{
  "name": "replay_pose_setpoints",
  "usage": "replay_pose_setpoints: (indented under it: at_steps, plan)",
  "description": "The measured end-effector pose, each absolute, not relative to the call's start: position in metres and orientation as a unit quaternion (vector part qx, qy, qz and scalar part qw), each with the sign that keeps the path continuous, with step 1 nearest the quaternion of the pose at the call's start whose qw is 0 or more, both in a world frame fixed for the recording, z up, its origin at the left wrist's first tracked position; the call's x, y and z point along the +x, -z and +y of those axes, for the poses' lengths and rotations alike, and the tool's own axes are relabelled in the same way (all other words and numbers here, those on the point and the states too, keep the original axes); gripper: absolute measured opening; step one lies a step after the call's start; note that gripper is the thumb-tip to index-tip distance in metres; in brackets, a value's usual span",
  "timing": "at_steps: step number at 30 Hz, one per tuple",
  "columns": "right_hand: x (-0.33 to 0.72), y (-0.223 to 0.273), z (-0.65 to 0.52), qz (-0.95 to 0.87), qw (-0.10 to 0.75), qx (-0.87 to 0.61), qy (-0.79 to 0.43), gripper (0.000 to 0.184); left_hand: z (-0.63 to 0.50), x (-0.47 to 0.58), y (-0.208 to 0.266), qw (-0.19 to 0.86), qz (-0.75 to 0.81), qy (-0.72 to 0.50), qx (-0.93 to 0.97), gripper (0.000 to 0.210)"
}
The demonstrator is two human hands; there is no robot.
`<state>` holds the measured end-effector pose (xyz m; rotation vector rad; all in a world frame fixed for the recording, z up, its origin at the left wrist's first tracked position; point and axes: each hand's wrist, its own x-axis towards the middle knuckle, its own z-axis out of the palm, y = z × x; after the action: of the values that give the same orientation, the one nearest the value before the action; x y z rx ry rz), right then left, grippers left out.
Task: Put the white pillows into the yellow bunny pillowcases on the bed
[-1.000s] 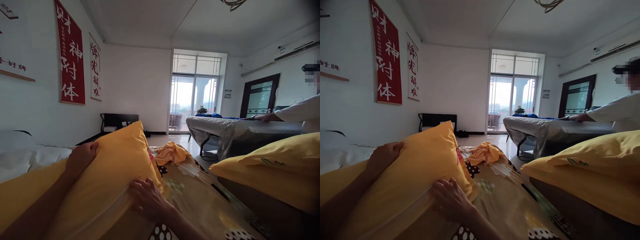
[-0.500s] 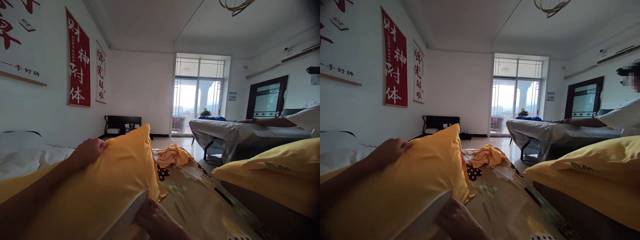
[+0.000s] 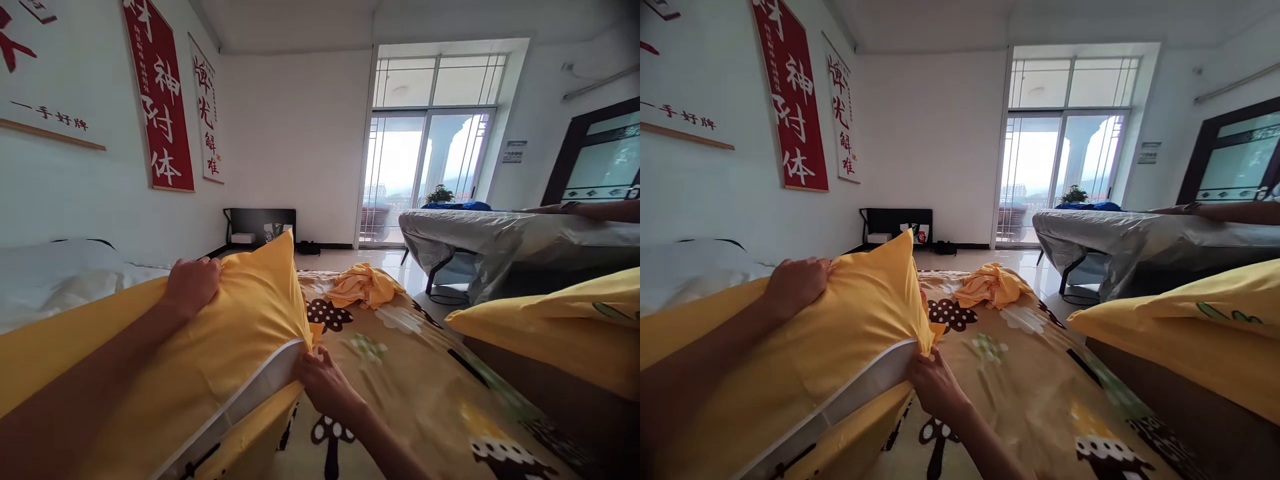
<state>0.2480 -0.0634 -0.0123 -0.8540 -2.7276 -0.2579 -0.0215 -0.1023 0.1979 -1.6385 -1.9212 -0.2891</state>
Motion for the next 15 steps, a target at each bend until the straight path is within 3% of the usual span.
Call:
replay_pose_setpoints:
  at_steps: [3,7,11,15]
  plan:
    - [0.255,0.022,-0.065,-0.940,0.137,-0.296,0.097,0.021,-0.119,0.017,-0.178,0.413,-0.589,0.133,-0.681,0.035]
    - [0.261,0.016,-0.063,-0.944,0.127,-0.295,0.080,0.029,-0.123,0.088,-0.116,0.307,-0.238,0.004,-0.922,0.021]
    - [0.263,0.009,-0.059,-0.941,0.123,-0.310,0.067,0.040,-0.081,0.119,-0.058,0.237,-0.266,-0.062,-0.932,0.018]
    - [0.266,0.009,-0.052,-0.955,0.088,-0.270,0.080,0.032,-0.050,0.110,-0.029,0.239,-0.279,-0.053,-0.929,0.013]
